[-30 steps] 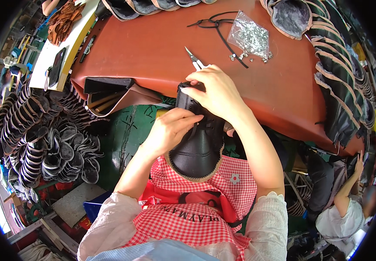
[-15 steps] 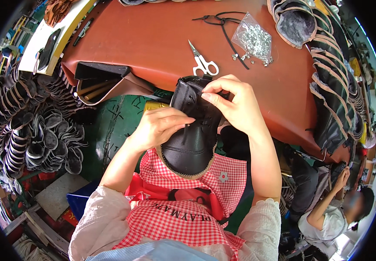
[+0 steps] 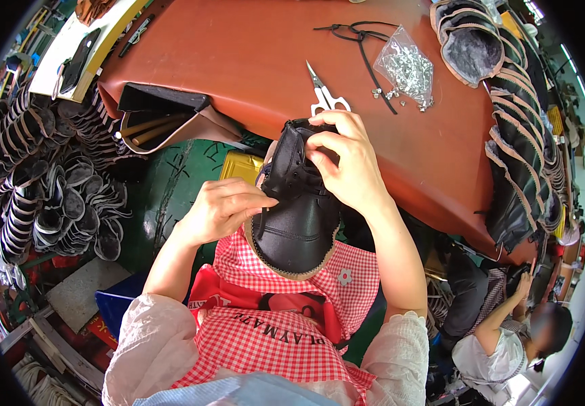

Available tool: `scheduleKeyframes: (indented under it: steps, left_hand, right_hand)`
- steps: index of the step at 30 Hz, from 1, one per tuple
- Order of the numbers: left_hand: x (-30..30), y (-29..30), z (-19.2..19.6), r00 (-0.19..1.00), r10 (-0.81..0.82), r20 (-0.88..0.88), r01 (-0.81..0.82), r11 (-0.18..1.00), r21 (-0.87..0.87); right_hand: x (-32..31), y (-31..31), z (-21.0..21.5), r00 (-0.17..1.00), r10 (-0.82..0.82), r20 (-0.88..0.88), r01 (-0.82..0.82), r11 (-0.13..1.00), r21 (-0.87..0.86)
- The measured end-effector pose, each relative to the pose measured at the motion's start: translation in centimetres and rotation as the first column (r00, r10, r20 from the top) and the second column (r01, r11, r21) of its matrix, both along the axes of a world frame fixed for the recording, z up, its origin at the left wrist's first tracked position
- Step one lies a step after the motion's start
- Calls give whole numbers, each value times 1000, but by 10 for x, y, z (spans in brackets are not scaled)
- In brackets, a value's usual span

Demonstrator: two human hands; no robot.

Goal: Lacing black leather boots at a shoe manufacturing workbench.

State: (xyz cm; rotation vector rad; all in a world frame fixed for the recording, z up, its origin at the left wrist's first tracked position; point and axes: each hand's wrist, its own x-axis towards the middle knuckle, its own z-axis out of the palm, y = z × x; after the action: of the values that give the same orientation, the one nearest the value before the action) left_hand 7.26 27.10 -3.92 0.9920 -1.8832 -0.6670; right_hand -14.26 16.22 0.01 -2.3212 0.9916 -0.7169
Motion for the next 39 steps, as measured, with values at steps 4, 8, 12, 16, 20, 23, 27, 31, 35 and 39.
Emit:
scheduleKeyframes:
  steps: [4, 8, 12, 16, 20, 23, 27, 31, 35, 39]
  left_hand:
    - [-5, -6, -2, 999, -19, -42, 19, 1000, 11]
    - [4, -4, 0, 1000, -18, -22, 20, 997, 71]
    - [2, -1, -9, 998, -34, -55, 36, 999, 35]
    - [-15, -15, -8, 993, -5, -118, 1, 1000, -28]
    - [-35, -26, -9, 936, 312, -165, -299, 949, 95]
    - [-40, -35, -6, 912, 410, -23, -407, 911, 68]
    - [-43, -41, 3, 907, 387, 165, -389, 921, -21]
    - [-45, -44, 13, 831, 381, 405, -366, 923, -118]
    - [-46, -51, 22, 797, 386, 465, -327, 922, -206]
    - [-45, -58, 21, 799, 388, 460, -306, 920, -244]
  right_hand:
    - [1, -2, -3, 1000, 25, -4, -25, 1000, -5]
    - [-1, -2, -5, 1000, 18, 13, -19, 999, 35]
    - [5, -1, -10, 1000, 12, 21, -11, 999, -48]
    - [5, 0, -15, 1000, 16, 20, -15, 996, -93]
    - [1, -1, -14, 1000, 9, 19, -10, 1000, 15]
    - [2, -2, -20, 1000, 5, 12, -4, 999, -37]
    - [2, -2, -23, 999, 16, 38, -11, 992, -125]
    - [1, -3, -24, 998, 34, 45, -28, 991, -128]
    - [1, -1, -23, 999, 27, 43, -21, 991, -130]
    - [-3, -1, -13, 999, 31, 21, -30, 998, -46]
